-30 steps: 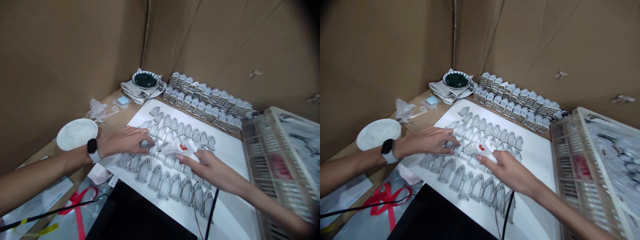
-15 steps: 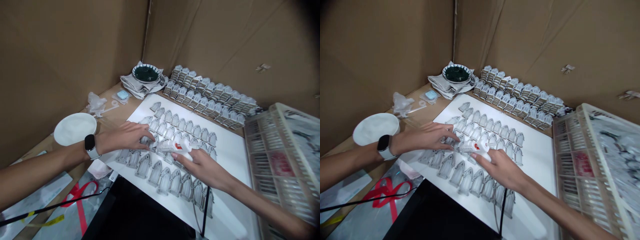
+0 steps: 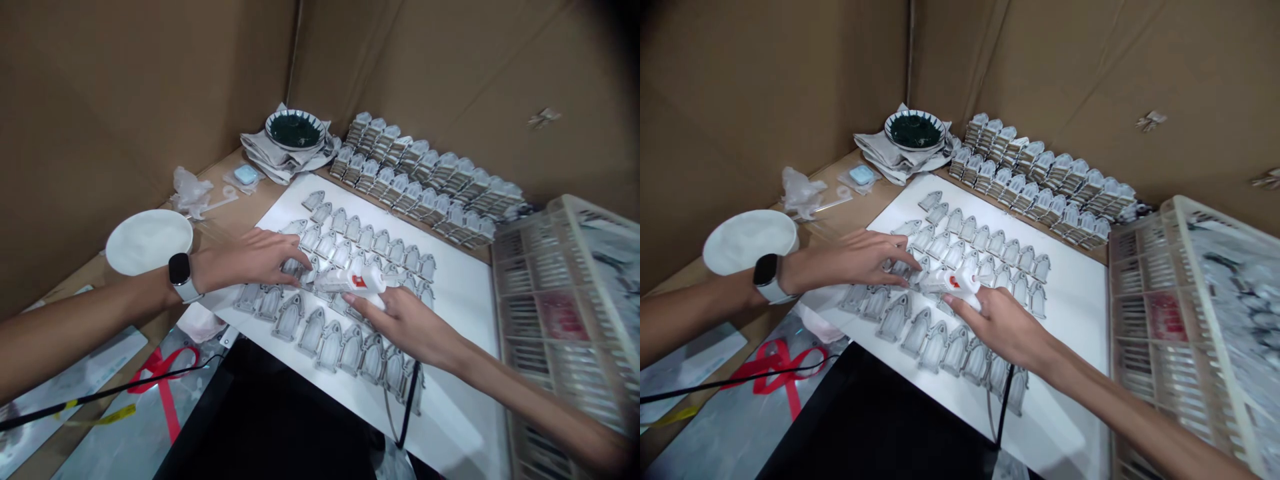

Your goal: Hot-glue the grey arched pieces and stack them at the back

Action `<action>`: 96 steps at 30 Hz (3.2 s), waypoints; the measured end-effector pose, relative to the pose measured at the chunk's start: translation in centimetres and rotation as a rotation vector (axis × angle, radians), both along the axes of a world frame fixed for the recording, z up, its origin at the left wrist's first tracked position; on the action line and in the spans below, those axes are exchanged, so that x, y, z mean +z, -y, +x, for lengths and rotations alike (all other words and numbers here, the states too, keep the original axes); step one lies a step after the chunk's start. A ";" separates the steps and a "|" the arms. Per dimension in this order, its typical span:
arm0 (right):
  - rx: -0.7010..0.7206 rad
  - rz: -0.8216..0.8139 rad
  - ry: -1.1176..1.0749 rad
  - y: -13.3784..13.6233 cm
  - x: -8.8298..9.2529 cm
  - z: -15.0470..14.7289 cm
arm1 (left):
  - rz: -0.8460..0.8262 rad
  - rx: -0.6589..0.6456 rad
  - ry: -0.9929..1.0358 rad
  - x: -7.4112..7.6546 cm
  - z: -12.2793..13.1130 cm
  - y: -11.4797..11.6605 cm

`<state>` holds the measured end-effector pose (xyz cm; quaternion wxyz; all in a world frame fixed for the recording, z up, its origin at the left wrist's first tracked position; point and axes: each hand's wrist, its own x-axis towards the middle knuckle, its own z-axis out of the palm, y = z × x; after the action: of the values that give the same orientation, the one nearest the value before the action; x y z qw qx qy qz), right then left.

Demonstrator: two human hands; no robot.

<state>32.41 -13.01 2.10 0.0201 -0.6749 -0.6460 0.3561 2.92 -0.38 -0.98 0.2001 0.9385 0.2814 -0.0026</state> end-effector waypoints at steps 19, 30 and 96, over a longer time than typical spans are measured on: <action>0.449 0.003 0.314 -5.1 7.9 -4.1 | 0.050 -0.043 0.000 -0.2 -0.1 -0.4; 0.120 0.005 0.212 -1.5 7.9 3.0 | 0.024 -0.032 -0.006 0.3 0.1 -0.1; 0.057 -0.088 0.122 -1.0 6.3 3.9 | 0.075 -0.067 -0.006 0.6 4.2 1.8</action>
<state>36.27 -12.02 8.44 -0.0589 -0.6768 -0.6488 0.3428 7.08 -2.23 -0.37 0.1636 0.9542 0.2505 -0.0016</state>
